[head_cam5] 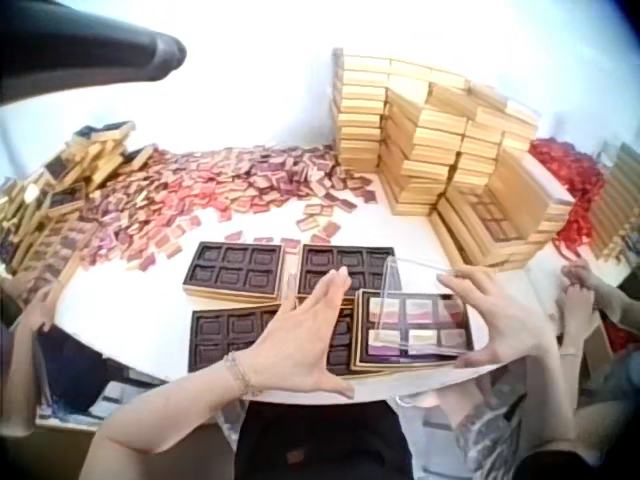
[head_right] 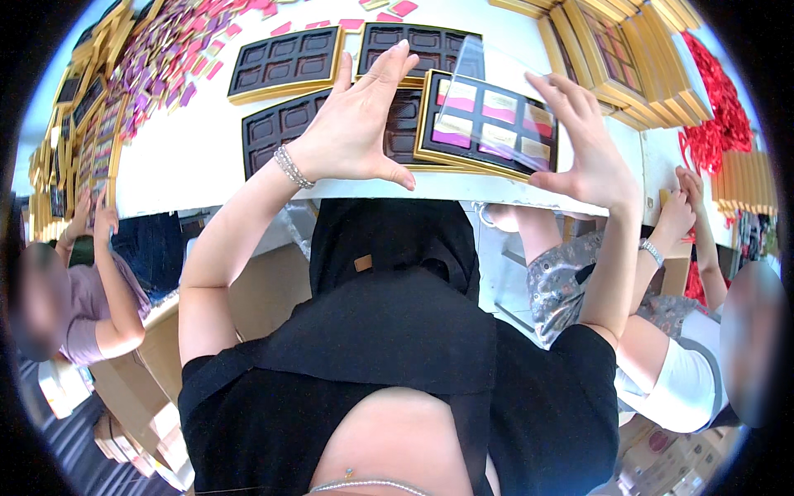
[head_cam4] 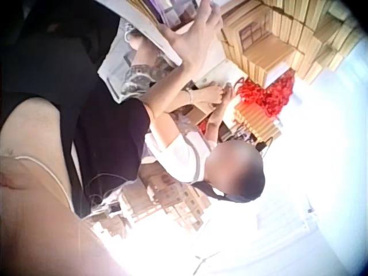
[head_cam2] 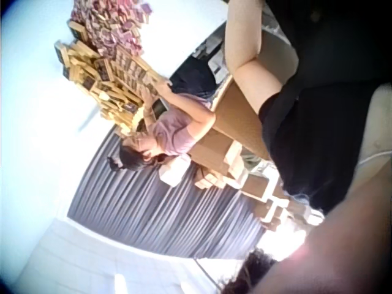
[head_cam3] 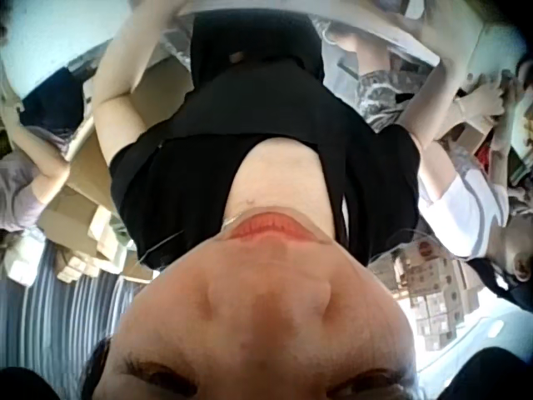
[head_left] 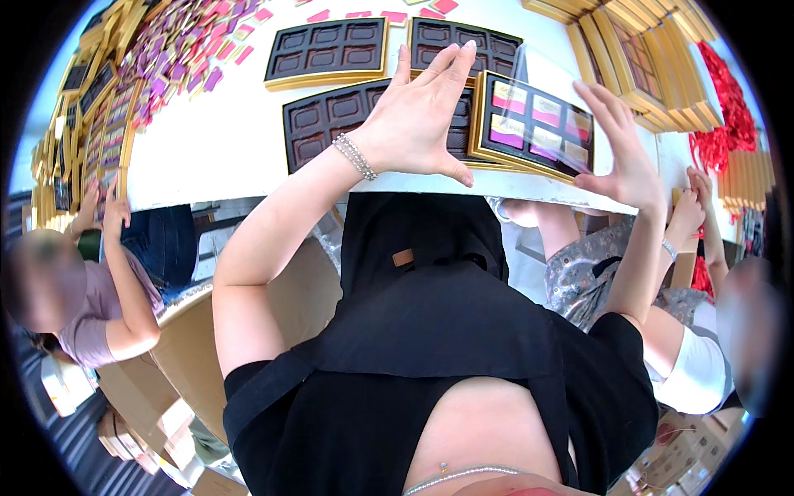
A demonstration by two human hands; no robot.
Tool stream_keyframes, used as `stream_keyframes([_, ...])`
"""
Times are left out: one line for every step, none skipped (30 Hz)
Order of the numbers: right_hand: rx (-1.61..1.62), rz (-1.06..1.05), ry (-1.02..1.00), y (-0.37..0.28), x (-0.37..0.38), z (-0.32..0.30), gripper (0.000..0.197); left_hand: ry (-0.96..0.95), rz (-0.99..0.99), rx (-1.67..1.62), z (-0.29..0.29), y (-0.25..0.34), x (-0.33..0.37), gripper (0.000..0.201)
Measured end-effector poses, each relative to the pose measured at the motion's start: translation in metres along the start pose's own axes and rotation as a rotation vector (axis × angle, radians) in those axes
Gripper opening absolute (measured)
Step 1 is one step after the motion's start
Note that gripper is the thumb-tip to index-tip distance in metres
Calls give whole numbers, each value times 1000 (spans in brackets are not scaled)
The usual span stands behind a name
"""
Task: The person places small, individually wrapped chocolate pieces into the compartments of rectangular chocolate bar trays. They handle the trays and wrappers by hand, arranging the pieces to fill the slots and occasionally stacking the completed trays on the table.
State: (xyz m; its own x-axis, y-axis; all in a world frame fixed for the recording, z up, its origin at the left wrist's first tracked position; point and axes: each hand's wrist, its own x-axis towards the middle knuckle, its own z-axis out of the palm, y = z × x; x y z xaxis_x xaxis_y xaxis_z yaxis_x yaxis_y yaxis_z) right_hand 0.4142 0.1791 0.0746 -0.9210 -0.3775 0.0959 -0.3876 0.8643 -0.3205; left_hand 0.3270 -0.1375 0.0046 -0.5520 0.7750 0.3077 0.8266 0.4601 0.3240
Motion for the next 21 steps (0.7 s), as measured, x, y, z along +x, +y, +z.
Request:
stream_keyframes([7, 13, -26, 0, -2, 7, 112, -2, 23, -10, 3, 0, 8, 155])
stream_keyframes([15, 25, -52, 0, -2, 12, 112, -4, 44, -21, 5, 0, 14, 154])
stream_keyframes([77, 51, -85, -4, -1, 13, 112, -41, 29, -51, 6, 0, 20, 153])
stream_keyframes([61, 27, -62, -6, 1, 15, 111, -77, 13, -80, 7, -1, 24, 152])
stream_keyframes([45, 1, -40, -7, 3, 18, 111, -114, -5, -109, 8, -1, 28, 151])
stream_keyframes([37, -24, -18, -7, 5, 23, 110, -140, -18, -134, 8, -2, 30, 150])
stream_keyframes([-22, -16, -37, -8, 7, 28, 109, -167, -31, -159, 6, -2, 32, 149])
stream_keyframes([1, 2, -57, -9, 8, 29, 108, -192, -45, -183, 5, -2, 33, 148])
stream_keyframes([21, 16, -77, -9, 10, 26, 108, -119, -25, -209, 7, -3, 32, 139])
stream_keyframes([41, 29, -97, -9, 11, 26, 108, -113, -28, -205, 8, -3, 31, 135])
stream_keyframes([10, 37, -103, -10, 11, 28, 109, -106, -30, -201, 7, -2, 31, 131])
stream_keyframes([-18, 19, -90, -9, 10, 30, 109, -97, -31, -201, 6, -1, 30, 127])
stream_keyframes([-52, 6, -70, -6, 9, 33, 110, -92, -11, -133, 5, -3, 32, 116])
stream_keyframes([-86, -6, -50, -4, 8, 37, 110, -132, -63, -92, -2, -2, 28, 124])
stream_keyframes([-146, -1, -30, -5, 6, 40, 110, -61, -36, -16, -12, -6, 23, 126])
stream_keyframes([-152, 51, -36, -7, 5, 44, 109, 14, -13, 60, -22, -14, 17, 128])
stream_keyframes([-122, 86, -39, -12, 8, 40, 107, 28, -58, 118, -34, -25, 9, 125])
stream_keyframes([-81, 112, -40, -15, 10, 39, 106, 34, -112, 184, -46, -38, -2, 122])
stream_keyframes([-43, 109, 46, -7, 9, 31, 103, -26, -164, 244, -52, -60, -16, 115])
stream_keyframes([1, 82, 136, 4, 14, 18, 100, -81, -232, 320, -59, -82, -31, 109])
stream_keyframes([26, 113, 303, 8, 21, 0, 92, -95, -269, 409, -66, -101, -44, 103])
